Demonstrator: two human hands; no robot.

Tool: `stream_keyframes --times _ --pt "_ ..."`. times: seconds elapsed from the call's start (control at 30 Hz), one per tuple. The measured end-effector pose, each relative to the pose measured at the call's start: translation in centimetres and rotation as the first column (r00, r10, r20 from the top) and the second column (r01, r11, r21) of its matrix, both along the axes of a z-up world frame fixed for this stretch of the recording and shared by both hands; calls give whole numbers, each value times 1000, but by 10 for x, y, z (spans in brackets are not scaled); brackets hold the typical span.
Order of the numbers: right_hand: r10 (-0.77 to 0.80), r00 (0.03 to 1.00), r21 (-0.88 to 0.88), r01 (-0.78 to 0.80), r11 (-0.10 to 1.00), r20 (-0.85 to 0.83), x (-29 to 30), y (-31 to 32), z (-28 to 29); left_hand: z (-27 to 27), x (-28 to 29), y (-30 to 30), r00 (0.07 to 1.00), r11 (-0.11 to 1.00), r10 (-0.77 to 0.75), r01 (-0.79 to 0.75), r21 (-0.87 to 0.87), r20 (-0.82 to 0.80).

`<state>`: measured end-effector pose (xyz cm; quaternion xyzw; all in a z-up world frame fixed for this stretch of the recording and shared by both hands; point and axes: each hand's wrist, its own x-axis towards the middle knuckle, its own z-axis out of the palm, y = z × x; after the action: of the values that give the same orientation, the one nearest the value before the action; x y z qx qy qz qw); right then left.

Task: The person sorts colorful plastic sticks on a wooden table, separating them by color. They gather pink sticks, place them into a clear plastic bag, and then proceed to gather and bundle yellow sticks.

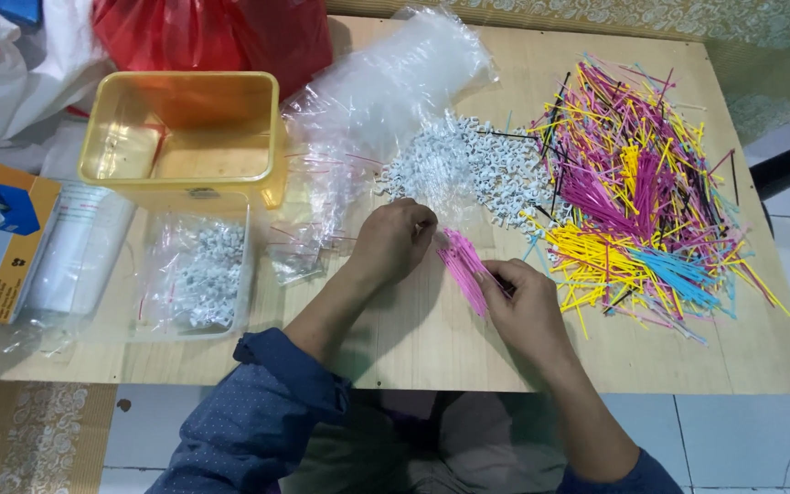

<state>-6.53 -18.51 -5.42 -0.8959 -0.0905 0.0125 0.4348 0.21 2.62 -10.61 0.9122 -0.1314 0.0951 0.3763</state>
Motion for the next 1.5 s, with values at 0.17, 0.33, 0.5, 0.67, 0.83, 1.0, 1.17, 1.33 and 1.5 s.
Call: stream_keyframes --times 0.17,0.33,0.5,0.67,0.83,1.0,1.17,1.33,1.5 --pt "-5 1000 -48 6 999 18 12 7 2 6 -6 -5 997 1000 -4 4 3 82" --pt "-20 1000 -175 18 984 -9 21 8 0 6 -9 -9 962 993 -38 6 116 271" --pt "-18 999 -198 8 980 -47 27 9 5 0 -11 -15 912 984 -24 -51 171 409" --pt "-41 976 -12 39 999 -213 40 3 -10 3 -11 -15 903 976 -68 -28 216 424" --pt "15 892 335 154 930 -452 39 2 -8 5 -12 -14 901 960 -103 -20 278 421" --pt "132 763 567 340 751 -632 50 -5 -19 9 -10 -7 907 961 -47 -73 267 418" --pt "279 689 661 380 648 -669 51 -19 -32 -2 -4 -5 883 947 -50 -106 302 467" --pt "321 655 693 444 568 -684 48 -12 -19 2 -9 -9 896 959 -76 -54 277 438" --pt "279 690 678 410 610 -668 58 -5 -28 4 -11 -13 875 967 -131 10 255 465"
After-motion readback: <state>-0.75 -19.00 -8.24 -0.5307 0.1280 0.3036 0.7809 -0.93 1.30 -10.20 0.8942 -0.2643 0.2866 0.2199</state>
